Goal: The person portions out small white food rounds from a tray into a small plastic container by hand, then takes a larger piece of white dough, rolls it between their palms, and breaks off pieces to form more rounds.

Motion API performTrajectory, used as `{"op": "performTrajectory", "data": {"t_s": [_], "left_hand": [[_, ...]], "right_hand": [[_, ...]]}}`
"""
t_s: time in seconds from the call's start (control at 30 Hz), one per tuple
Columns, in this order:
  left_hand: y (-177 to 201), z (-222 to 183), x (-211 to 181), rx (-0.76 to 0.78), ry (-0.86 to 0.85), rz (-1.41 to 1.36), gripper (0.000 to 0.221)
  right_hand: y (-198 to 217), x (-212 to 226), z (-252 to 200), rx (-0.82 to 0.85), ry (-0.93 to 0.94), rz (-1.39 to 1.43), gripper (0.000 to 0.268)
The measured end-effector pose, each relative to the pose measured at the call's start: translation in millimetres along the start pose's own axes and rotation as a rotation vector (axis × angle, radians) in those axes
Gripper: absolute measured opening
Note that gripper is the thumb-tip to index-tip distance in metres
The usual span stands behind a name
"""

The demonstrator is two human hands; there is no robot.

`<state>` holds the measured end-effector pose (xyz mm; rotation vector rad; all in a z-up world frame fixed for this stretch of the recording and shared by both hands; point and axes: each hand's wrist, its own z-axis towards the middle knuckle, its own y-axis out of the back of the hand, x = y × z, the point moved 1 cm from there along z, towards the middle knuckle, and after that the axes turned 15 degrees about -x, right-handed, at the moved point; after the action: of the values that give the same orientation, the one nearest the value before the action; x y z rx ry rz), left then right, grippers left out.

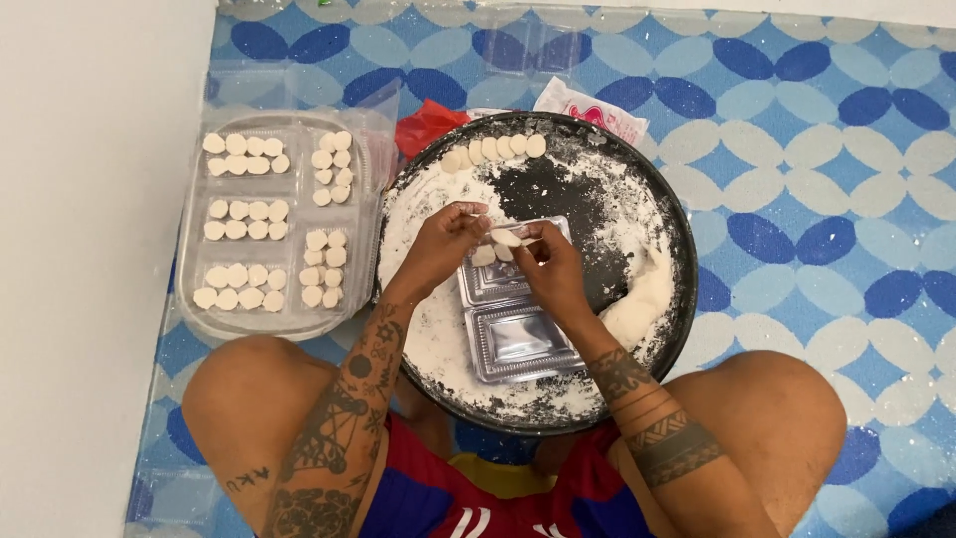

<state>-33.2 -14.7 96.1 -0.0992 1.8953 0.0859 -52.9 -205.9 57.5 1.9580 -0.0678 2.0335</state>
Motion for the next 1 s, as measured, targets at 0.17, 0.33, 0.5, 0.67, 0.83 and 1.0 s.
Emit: {"op": "performTrajectory", "data": {"t_s": [0.17,0.33,0.5,0.67,0.83,1.0], "left_hand": [[3,11,41,0.084,0.002,-0.029,0.050],[7,20,56,0.073,-0.029,-0.022,0.049],[13,14,36,0.192,-0.190,0.490,0.023],[18,13,29,0.201,-0.139,0.536,0.021],[20,24,22,0.042,-0.188,0.675,0.033],[24,32,26,-0.135,-0.222,0.670,0.032]], "right_hand": [[-2,-36,3,0.019,0.154,-0.016,0.017],[-3,-22,-7,0.101,0.015,-0.073,0.029],[-1,-51,-5,0.179,-0.007,-0.122,0.034],[-3,-57,-10,0.221,-0.045,-0.268,0.028],[2,-2,-18,0.450,0.212,-0.610,0.030],[0,-17,-15,0.472,0.417,-0.703,0.033]]}}
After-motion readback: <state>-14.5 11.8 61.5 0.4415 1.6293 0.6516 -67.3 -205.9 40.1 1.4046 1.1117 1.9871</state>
